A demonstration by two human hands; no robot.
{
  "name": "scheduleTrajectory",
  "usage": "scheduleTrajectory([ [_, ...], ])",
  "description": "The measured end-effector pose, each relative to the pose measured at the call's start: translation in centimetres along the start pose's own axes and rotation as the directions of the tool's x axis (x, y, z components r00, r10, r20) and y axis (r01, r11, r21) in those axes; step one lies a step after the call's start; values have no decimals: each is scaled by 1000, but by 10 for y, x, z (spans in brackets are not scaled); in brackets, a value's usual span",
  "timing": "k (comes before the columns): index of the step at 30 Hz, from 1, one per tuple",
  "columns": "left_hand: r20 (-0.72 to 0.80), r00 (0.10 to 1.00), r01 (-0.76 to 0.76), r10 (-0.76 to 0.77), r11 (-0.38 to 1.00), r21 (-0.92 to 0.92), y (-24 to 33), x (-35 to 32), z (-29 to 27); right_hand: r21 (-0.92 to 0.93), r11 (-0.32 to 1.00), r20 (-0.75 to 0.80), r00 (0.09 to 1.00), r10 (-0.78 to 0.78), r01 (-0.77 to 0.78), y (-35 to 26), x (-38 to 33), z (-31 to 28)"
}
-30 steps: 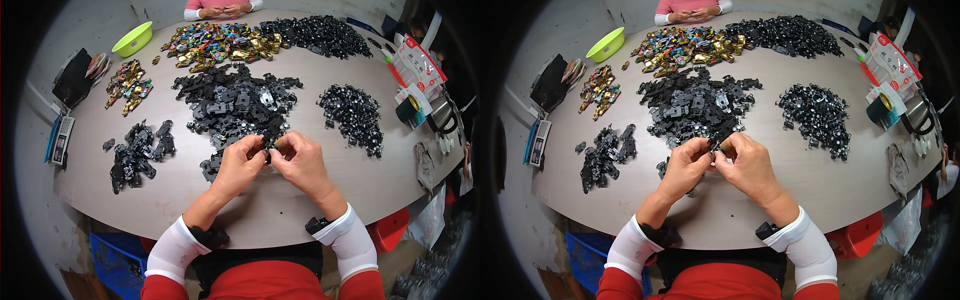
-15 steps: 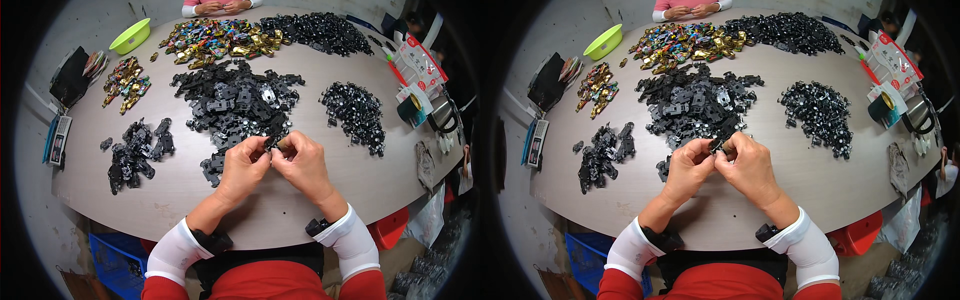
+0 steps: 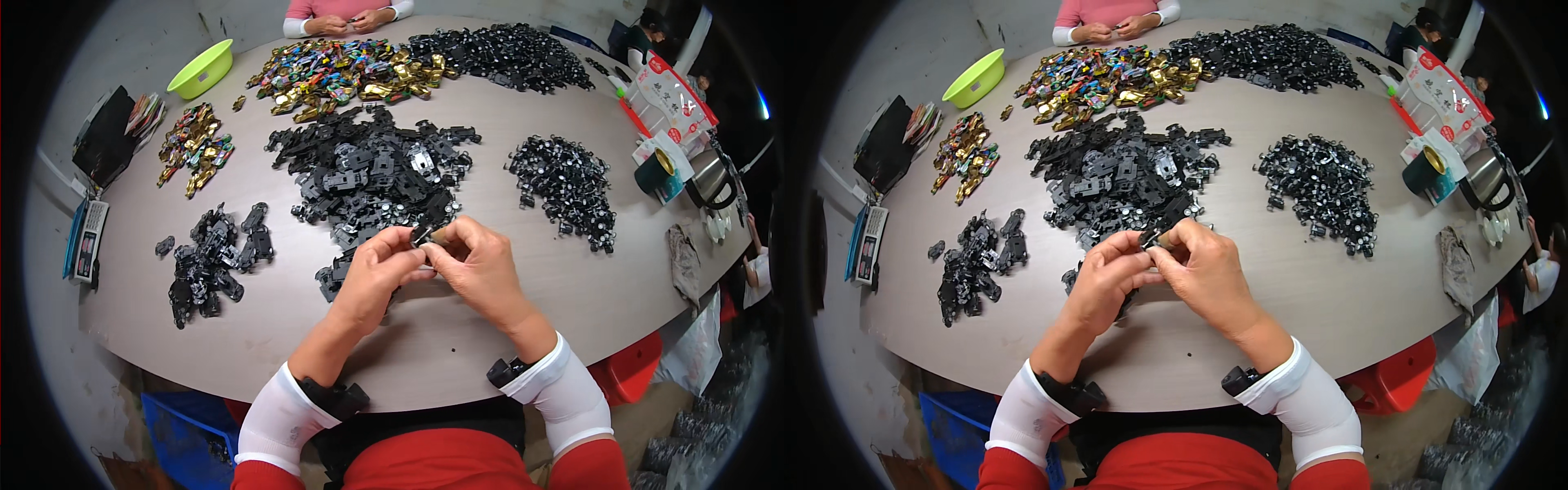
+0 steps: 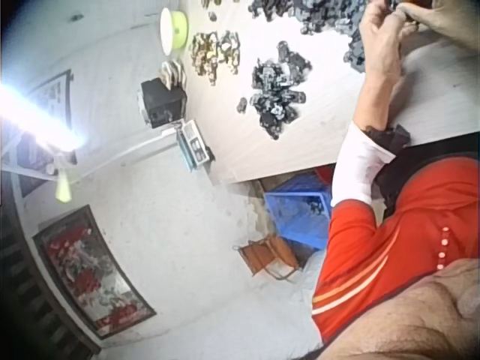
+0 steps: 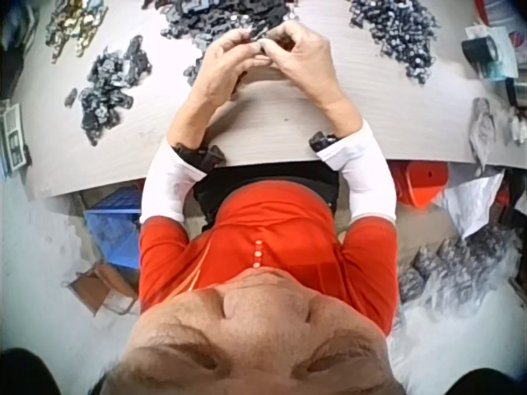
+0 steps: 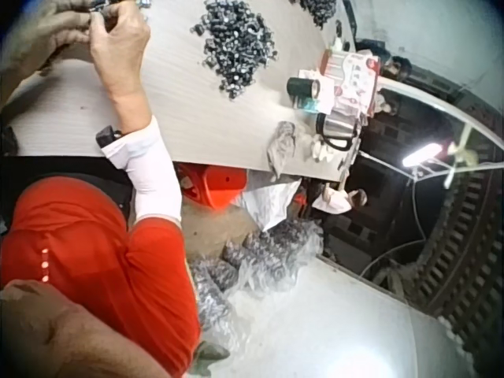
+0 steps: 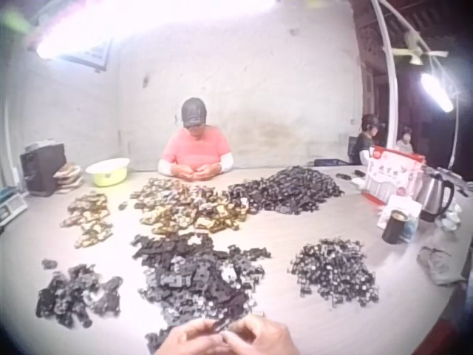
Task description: The person sits at a table and assembles small black plastic electronic components by hand. They pick up a black housing, insert a small silver cylindrical part, and place the finished unit into a growing pile on the table. The process is repeated continuously throughout the clip.
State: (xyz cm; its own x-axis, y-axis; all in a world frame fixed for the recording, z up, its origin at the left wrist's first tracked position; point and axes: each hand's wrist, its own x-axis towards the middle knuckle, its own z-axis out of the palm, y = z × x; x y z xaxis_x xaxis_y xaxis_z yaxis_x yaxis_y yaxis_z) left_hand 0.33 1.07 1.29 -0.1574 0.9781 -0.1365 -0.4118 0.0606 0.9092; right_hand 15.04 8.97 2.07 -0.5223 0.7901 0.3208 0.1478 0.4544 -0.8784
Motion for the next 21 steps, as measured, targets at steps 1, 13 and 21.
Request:
scheduleTrajectory([
  [1,7,999,40,-40,995,-95,0,1,-1,-8,1000,21,1000,-9,9,0,0,-1],
  [13,-220,955,-212,200,977,-31,7,8,-18,-286,958,37,999,31,-19,38,29,-55],
  [21,-301,935,-217,187,974,-70,4,11,-16,-324,942,232,973,-7,84,27,29,-43],
])
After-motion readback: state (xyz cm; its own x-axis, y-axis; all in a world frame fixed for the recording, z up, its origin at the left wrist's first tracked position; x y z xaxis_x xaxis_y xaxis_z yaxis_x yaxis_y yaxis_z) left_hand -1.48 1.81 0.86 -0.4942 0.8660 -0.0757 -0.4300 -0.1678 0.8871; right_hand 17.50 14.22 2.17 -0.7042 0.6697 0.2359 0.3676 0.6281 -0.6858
